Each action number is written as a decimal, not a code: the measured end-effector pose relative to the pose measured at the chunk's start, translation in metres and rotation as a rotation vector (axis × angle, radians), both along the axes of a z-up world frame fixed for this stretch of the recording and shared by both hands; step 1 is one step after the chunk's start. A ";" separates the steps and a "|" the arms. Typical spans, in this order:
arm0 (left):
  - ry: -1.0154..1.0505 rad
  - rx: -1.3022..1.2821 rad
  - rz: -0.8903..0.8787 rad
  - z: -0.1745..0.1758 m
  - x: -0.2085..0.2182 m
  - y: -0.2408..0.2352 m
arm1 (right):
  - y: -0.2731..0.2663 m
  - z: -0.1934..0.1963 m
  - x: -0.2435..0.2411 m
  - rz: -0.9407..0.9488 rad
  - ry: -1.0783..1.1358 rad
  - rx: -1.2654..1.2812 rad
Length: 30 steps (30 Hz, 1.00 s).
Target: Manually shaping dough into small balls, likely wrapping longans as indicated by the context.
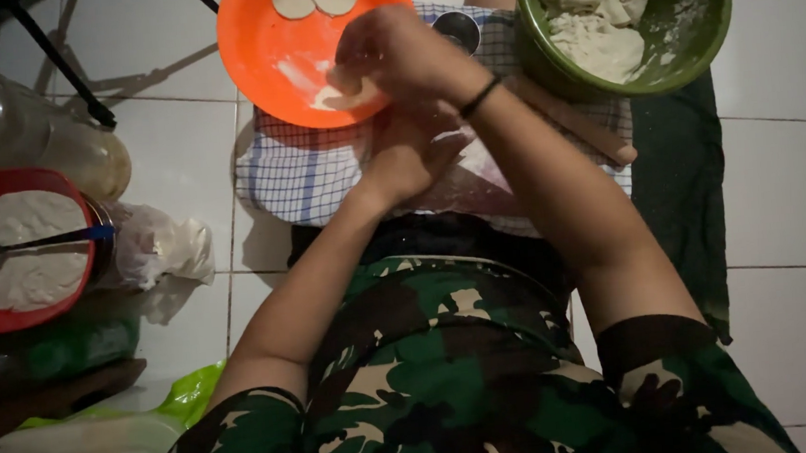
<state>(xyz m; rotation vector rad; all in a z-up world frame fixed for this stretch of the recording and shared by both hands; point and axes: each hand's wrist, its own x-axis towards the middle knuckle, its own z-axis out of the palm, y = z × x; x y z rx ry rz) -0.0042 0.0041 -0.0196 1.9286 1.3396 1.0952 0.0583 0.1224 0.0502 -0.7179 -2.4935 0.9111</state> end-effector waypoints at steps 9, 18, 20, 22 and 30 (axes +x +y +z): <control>-0.360 -0.049 0.028 0.012 0.001 -0.004 | -0.063 0.023 0.093 -0.100 0.446 -0.313; -0.594 -0.048 0.015 -0.014 0.002 0.005 | -0.101 -0.056 0.139 -0.678 0.679 -0.515; -0.560 -0.082 -0.002 0.003 0.003 -0.001 | -0.099 -0.059 0.139 -0.664 0.737 -0.541; -0.529 -0.112 -0.021 0.010 0.004 -0.004 | -0.099 -0.060 0.140 -0.649 0.795 -0.560; -0.398 -0.016 0.036 0.020 0.006 -0.010 | -0.107 -0.042 0.140 -0.327 0.657 -0.130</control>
